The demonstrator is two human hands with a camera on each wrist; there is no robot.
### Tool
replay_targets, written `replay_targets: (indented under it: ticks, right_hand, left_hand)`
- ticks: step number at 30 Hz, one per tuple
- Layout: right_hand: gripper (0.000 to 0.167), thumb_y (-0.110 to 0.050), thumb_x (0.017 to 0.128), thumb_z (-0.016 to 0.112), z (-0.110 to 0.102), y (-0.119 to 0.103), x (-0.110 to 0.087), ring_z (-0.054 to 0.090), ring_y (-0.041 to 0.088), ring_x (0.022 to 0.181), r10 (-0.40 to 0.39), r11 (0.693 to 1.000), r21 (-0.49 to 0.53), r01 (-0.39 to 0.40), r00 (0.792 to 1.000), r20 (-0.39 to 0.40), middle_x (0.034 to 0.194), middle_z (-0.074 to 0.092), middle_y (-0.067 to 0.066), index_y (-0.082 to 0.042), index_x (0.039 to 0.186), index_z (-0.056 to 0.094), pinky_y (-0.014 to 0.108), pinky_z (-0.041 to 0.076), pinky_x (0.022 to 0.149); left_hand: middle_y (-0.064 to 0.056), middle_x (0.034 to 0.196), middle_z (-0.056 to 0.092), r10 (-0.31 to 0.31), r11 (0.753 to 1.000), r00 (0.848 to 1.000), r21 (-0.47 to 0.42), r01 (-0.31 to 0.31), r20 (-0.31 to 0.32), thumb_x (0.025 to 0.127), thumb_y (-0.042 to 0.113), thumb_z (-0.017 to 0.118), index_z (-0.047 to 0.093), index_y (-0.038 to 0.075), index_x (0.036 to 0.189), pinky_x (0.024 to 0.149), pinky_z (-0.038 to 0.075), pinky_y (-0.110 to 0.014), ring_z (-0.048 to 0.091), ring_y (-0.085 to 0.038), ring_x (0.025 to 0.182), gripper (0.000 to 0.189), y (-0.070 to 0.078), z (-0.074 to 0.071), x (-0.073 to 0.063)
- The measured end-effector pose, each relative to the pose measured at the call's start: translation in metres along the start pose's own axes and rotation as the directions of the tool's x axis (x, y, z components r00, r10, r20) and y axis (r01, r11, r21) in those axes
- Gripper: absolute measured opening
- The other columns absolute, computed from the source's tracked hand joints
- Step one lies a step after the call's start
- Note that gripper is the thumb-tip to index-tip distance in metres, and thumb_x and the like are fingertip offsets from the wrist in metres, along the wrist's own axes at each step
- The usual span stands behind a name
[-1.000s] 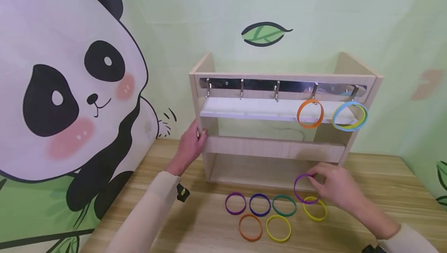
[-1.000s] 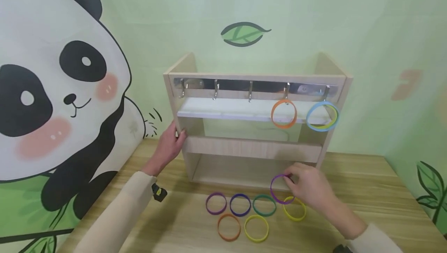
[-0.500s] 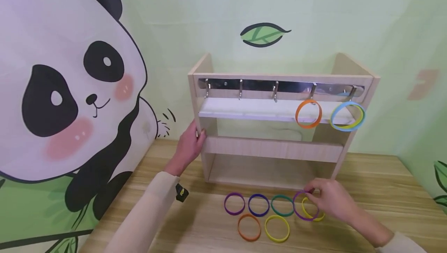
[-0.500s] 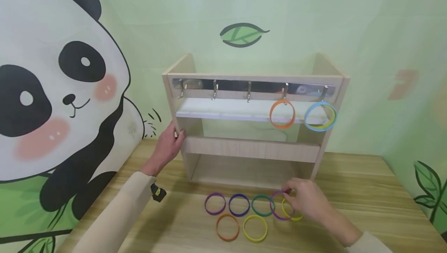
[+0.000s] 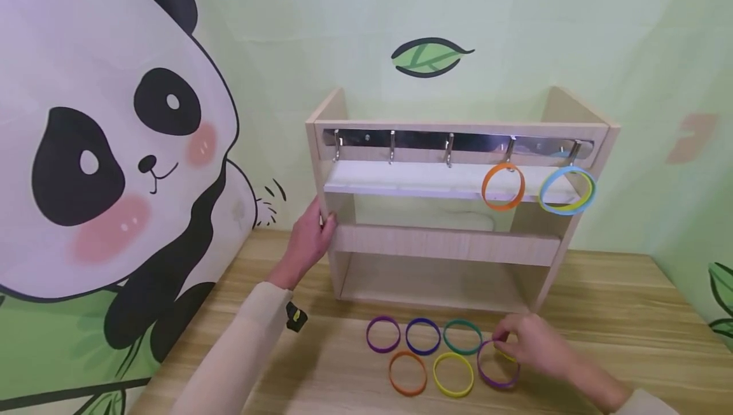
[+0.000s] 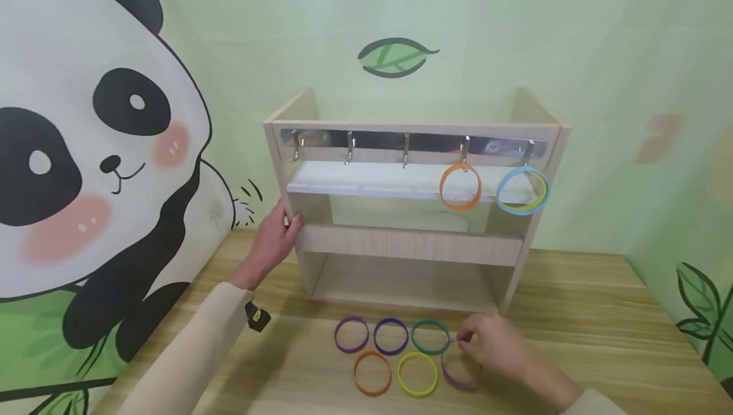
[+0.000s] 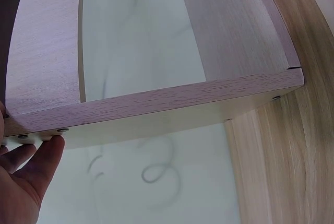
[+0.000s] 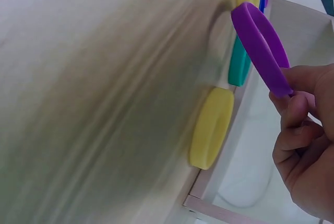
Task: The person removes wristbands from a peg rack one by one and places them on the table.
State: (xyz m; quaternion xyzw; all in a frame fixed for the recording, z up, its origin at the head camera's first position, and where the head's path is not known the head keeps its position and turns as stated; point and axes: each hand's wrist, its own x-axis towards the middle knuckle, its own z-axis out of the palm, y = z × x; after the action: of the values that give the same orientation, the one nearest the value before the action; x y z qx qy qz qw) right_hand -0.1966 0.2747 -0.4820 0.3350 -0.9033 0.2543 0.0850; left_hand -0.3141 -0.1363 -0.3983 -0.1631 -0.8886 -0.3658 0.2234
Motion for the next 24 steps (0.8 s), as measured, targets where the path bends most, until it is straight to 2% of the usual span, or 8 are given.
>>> replay_targets:
  ticks: [5,9,15,18,24]
  right_hand:
    - [0.014,-0.004,0.072,0.076,0.005,0.004,-0.002,0.058,0.003,0.07,0.014,0.999,0.033,-0.016,0.998,0.054,0.075,0.064,-0.011,-0.016,0.078,0.069,0.027,0.054,0.062]
    - [0.014,-0.006,0.072,0.077,0.008,0.007,-0.003,0.059,0.004,0.07,-0.003,0.999,0.034,0.001,0.998,0.065,0.074,0.064,-0.011,-0.016,0.077,0.069,0.026,0.054,0.061]
    - [0.014,-0.003,0.072,0.077,0.011,0.01,-0.004,0.06,0.003,0.071,-0.061,0.996,0.068,0.056,0.995,0.084,0.075,0.065,-0.011,-0.014,0.078,0.07,0.026,0.054,0.061]
    - [0.013,-0.004,0.073,0.076,0.011,0.011,-0.003,0.06,0.004,0.072,-0.06,0.995,0.092,0.05,0.992,0.107,0.077,0.066,-0.01,-0.013,0.079,0.07,0.025,0.054,0.062]
    - [0.011,-0.006,0.074,0.076,0.013,0.01,0.0,0.06,0.004,0.072,-0.049,0.997,0.074,0.038,0.986,0.157,0.078,0.066,-0.009,-0.014,0.081,0.071,0.022,0.053,0.061]
  left_hand:
    - [-0.018,0.12,0.057,0.001,1.0,1.0,0.005,-0.001,-0.013,0.095,0.019,0.045,0.043,0.005,0.129,0.077,0.055,-0.046,0.06,-0.031,0.101,0.036,0.0,0.0,0.001]
    - [-0.018,0.118,0.057,0.014,1.0,1.0,0.015,-0.013,-0.028,0.094,0.018,0.046,0.044,0.004,0.127,0.079,0.054,-0.047,0.059,-0.03,0.101,0.036,0.0,-0.001,0.0]
    - [-0.019,0.12,0.056,0.005,1.0,1.0,-0.011,-0.005,-0.005,0.095,0.018,0.045,0.042,0.004,0.129,0.074,0.056,-0.043,0.06,-0.03,0.1,0.037,-0.001,-0.002,-0.002]
    - [-0.018,0.121,0.056,0.011,1.0,1.0,-0.006,-0.012,-0.002,0.095,0.02,0.044,0.042,0.005,0.13,0.075,0.056,-0.044,0.06,-0.03,0.1,0.038,0.0,-0.002,-0.001]
    - [-0.018,0.12,0.056,0.006,1.0,1.0,0.005,-0.006,-0.004,0.095,0.02,0.044,0.042,0.005,0.129,0.077,0.055,-0.045,0.059,-0.03,0.101,0.037,-0.001,-0.001,0.001]
